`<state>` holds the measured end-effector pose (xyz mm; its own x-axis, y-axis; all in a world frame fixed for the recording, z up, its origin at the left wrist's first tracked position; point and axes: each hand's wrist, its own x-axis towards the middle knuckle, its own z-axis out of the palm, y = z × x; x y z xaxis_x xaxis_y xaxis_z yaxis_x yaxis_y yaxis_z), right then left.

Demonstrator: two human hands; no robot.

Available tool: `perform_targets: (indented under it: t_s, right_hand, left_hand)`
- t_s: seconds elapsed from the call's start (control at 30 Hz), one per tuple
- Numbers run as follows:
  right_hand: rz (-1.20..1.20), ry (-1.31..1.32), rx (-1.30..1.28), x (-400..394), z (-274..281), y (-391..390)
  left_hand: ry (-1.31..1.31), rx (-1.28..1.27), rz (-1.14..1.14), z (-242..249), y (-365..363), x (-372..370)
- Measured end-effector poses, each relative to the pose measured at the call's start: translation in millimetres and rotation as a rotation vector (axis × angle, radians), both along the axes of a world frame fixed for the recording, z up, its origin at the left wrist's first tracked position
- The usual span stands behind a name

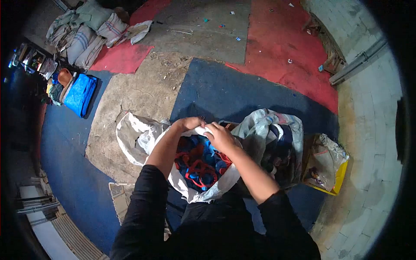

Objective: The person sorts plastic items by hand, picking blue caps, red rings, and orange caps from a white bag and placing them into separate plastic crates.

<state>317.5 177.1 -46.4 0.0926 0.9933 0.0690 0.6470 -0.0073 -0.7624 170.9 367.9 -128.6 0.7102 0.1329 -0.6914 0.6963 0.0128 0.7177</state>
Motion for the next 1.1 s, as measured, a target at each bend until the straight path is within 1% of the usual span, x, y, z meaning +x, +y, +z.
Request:
perform_targets:
  t_s: [0.03, 0.13, 0.17, 0.2, 0.23, 0.27, 0.3, 0.33, 0.37, 0.4, 0.47, 0.5, 0.53, 0.6, 0.7, 0.8, 0.83, 0.93, 0.97, 1.07, 1.1]
  right_hand:
    - [0.025, 0.042, -0.008, 3, -12, 8]
    - [0.061, 0.095, -0.002, 4, -19, 20]
    - [0.092, 0.152, -0.035, 6, -23, 23]
    - [0.12, 0.207, -0.062, 11, -31, 30]
    - [0.152, 0.228, -0.117, 17, -51, 36]
    - [0.141, 0.265, -0.209, 16, -50, 38]
    - [0.169, 0.327, -0.24, 20, -67, 42]
    - [0.196, 0.391, -0.276, 23, -84, 46]
    - [0.216, 0.449, -0.441, 25, -73, 50]
    - [0.219, 0.468, -0.563, 29, -82, 56]
    - [0.162, 0.528, -0.63, 24, -73, 61]
    - [0.195, 0.418, -0.732, 25, -71, 70]
    - [0.213, 0.445, -0.761, 24, -79, 75]
    - [0.27, 0.453, -0.757, 24, -88, 80]
    - [0.353, 0.363, -0.73, 23, -95, 88]
    - [0.335, 0.224, -0.674, 16, -78, 85]
    - [0.38, 0.013, -0.571, 12, -59, 85]
    - [0.269, -0.162, -0.176, -7, -31, 70]
    - [0.179, -0.207, -0.069, -25, -2, 66]
    - [0.382, -0.257, 0.33, -61, 30, 61]
    - [0.5, -0.257, 0.365, -78, 40, 64]
  left_hand:
    - [-0.072, 0.089, -0.081, 16, 1, -2]
    - [-0.017, 0.722, -0.086, 110, -45, -11]
    - [-0.232, 1.193, 0.02, 122, -68, -27]
    - [-0.301, 1.413, 0.176, 143, -90, -41]
    - [-0.246, 1.424, 0.332, 149, -112, -60]
    - [-0.143, 1.406, 0.46, 161, -137, -79]
    - [0.027, 1.386, 0.461, 156, -163, -100]
    - [0.139, 1.354, 0.454, 159, -185, -116]
    - [0.159, 1.383, 0.445, 148, -197, -130]
    - [0.184, 1.411, 0.439, 130, -204, -143]
    - [0.048, 1.448, 0.556, 90, -200, -164]
    - [-0.004, 1.379, 0.627, 81, -197, -169]
    - [-0.08, 1.288, 0.756, 77, -194, -173]
    - [-0.096, 1.22, 0.847, 64, -186, -177]
    - [-0.012, 1.398, 0.784, 76, -171, -174]
    - [-0.006, 1.3, 0.913, 56, -157, -173]
    - [-0.143, 1.282, 0.993, 50, -148, -175]
    - [-0.07, 1.022, 1.146, 42, -134, -174]
    - [-0.21, 1.069, 1.2, 30, -129, -176]
    - [-0.237, 0.282, 1.392, 15, -114, -192]
    - [-0.204, 0.108, 1.38, 20, -111, -200]
